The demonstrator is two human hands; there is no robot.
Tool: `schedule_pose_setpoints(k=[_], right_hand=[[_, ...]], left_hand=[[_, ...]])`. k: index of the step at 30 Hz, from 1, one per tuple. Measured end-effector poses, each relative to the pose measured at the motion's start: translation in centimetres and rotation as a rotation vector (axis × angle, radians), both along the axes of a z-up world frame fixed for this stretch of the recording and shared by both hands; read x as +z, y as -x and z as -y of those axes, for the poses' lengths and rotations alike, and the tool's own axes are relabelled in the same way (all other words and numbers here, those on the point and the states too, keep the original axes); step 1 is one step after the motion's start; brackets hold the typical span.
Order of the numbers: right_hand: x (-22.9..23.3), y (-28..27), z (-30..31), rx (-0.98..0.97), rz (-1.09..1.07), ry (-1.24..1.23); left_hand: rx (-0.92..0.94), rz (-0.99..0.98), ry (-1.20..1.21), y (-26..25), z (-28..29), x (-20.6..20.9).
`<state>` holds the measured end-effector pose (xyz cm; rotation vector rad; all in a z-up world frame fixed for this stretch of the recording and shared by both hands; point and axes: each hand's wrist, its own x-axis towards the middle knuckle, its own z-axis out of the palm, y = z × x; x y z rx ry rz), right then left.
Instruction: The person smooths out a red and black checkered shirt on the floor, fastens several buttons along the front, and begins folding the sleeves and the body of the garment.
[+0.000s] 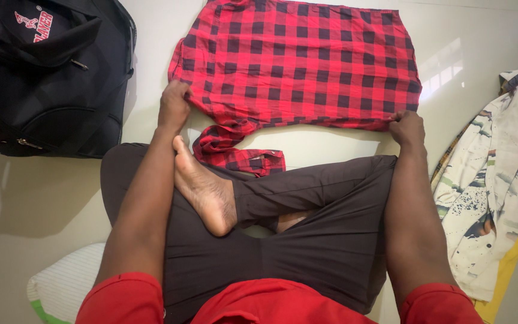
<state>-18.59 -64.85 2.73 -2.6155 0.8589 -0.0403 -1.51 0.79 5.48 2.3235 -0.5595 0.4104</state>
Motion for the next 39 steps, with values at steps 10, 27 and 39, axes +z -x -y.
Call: schedule_pose_setpoints(k=[10,27,39], right_hand=[[4.6,-0.9,-14.4,0.559,0.167,0.405],[5.6,-2.4,-29.4,0.143,0.254,-1.688],[20.3,7.5,-38.5,1.220,-0.265,-0.747]], left_hand=[[-0.100,-0.168,0.091,0.7,1.0,1.9],[-0.095,-0.263,0.094,-1.2,1.3,-1.5],[-0.169,-0.218,-0.089,1.2,1.5,1.6]])
